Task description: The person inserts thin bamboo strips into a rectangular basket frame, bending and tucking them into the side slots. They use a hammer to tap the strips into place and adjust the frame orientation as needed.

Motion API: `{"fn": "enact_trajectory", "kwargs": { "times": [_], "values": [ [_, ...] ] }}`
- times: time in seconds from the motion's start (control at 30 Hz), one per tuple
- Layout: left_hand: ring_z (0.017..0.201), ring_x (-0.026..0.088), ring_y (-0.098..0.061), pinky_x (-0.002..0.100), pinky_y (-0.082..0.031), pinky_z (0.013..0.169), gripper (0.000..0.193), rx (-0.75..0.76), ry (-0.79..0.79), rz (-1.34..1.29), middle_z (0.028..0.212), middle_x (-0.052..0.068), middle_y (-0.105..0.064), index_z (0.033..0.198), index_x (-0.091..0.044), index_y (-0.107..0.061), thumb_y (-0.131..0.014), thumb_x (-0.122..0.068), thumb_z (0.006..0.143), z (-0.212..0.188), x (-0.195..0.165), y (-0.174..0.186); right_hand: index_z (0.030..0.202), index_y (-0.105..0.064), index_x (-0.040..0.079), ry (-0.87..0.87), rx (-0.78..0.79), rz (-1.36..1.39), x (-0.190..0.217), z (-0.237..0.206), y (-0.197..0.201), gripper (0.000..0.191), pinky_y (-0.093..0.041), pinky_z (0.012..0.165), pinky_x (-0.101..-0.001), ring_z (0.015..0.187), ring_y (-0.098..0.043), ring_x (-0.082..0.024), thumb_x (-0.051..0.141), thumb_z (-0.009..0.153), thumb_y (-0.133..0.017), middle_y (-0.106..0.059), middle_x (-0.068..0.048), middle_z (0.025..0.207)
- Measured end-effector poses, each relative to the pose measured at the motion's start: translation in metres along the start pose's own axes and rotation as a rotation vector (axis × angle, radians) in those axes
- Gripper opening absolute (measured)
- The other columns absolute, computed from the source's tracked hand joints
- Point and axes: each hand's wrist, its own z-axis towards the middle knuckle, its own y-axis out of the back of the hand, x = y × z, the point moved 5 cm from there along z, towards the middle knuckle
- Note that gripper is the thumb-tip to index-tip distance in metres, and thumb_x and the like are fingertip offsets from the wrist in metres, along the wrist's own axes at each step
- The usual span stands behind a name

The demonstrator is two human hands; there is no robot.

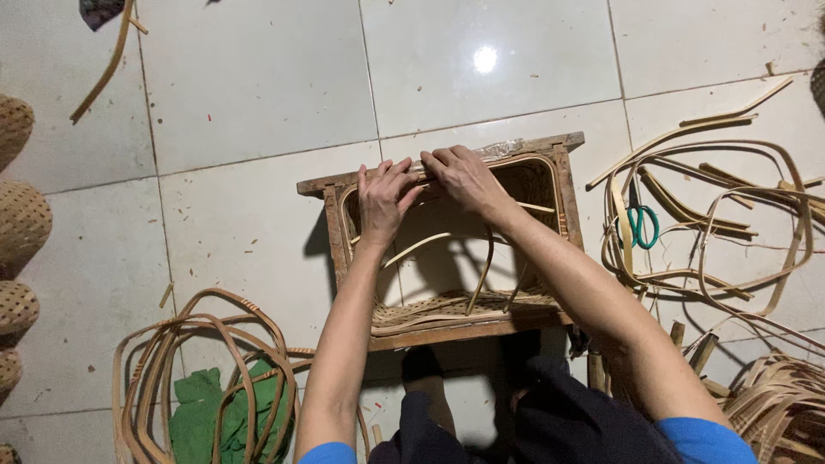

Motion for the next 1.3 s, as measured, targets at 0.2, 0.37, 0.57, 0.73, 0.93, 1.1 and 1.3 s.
{"fn": "enact_trajectory", "kwargs": {
  "times": [0.2,0.37,0.57,0.73,0.93,1.1,1.3],
  "values": [
    [0.136,0.040,-0.053,0.064,-0.030,0.120,0.058,0.015,-0.154,-0.044,0.146,0.024,-0.055,0.135,-0.002,-0.053,-0.078,-0.024,0.087,-0.109,-0.073,0.056,0.143,-0.053,0.006,0.105,0.114,0.394,0.068,-0.087,0.027,0.034,-0.041,0.125,-0.0498,0.138,-0.055,-0.035,0.016,0.112,-0.045,-0.058,-0.018,0.147],
    [0.111,0.034,-0.062,0.046,-0.051,0.098,0.073,0.315,-0.129,-0.125,0.119,0.018,-0.064,0.127,0.000,-0.058,-0.087,-0.036,0.070,-0.208,-0.094,0.063,0.136,-0.055,-0.003,0.368,0.372,0.228,0.129,-0.177,0.018,0.066,-0.036,0.114,-0.0522,0.125,-0.053,-0.033,0.046,0.092,-0.053,-0.057,-0.018,0.133],
    [0.103,0.029,-0.065,0.040,-0.054,0.089,0.067,0.241,-0.161,-0.112,0.109,0.010,-0.066,0.123,-0.004,-0.064,-0.087,-0.033,0.066,-0.215,-0.087,0.055,0.126,-0.057,-0.003,0.443,0.305,0.135,0.141,-0.186,0.005,0.039,-0.036,0.113,-0.0452,0.117,-0.057,-0.028,0.011,0.090,-0.055,-0.059,-0.017,0.123],
    [0.099,0.028,-0.065,0.039,-0.055,0.086,0.066,0.241,-0.157,-0.095,0.103,0.009,-0.066,0.119,-0.003,-0.067,-0.087,-0.037,0.066,-0.224,-0.084,0.049,0.127,-0.057,-0.004,0.513,0.273,0.093,0.142,-0.192,0.006,0.042,-0.035,0.116,-0.0457,0.120,-0.057,-0.029,0.011,0.088,-0.055,-0.060,-0.017,0.123],
    [0.108,0.030,-0.065,0.046,-0.055,0.091,0.060,0.304,-0.151,-0.082,0.113,0.013,-0.067,0.113,-0.005,-0.070,-0.081,-0.047,0.071,-0.210,-0.095,0.055,0.137,-0.056,0.002,0.433,0.120,0.182,0.142,-0.184,0.042,0.049,-0.034,0.119,-0.0484,0.125,-0.057,-0.027,0.017,0.090,-0.062,-0.061,-0.014,0.129],
    [0.128,0.035,-0.060,0.052,-0.050,0.111,0.063,0.066,-0.206,0.010,0.133,0.018,-0.063,0.129,-0.004,-0.061,-0.061,-0.060,0.099,-0.088,-0.056,0.052,0.144,-0.058,0.034,-0.583,0.446,0.519,0.019,-0.231,0.053,0.052,-0.057,0.100,-0.0266,0.110,-0.065,-0.012,0.045,0.093,-0.066,-0.070,0.004,0.119],
    [0.081,0.025,-0.066,0.043,-0.057,0.072,0.068,0.306,-0.183,0.447,0.090,0.012,-0.067,0.104,-0.006,-0.062,-0.055,-0.073,0.096,0.035,-0.014,-0.024,0.138,-0.059,0.004,-0.981,-0.158,0.241,-0.079,-0.409,0.069,0.044,-0.053,0.101,-0.0479,0.116,-0.064,-0.030,0.031,0.103,-0.059,-0.064,-0.019,0.127]
  ]
}}
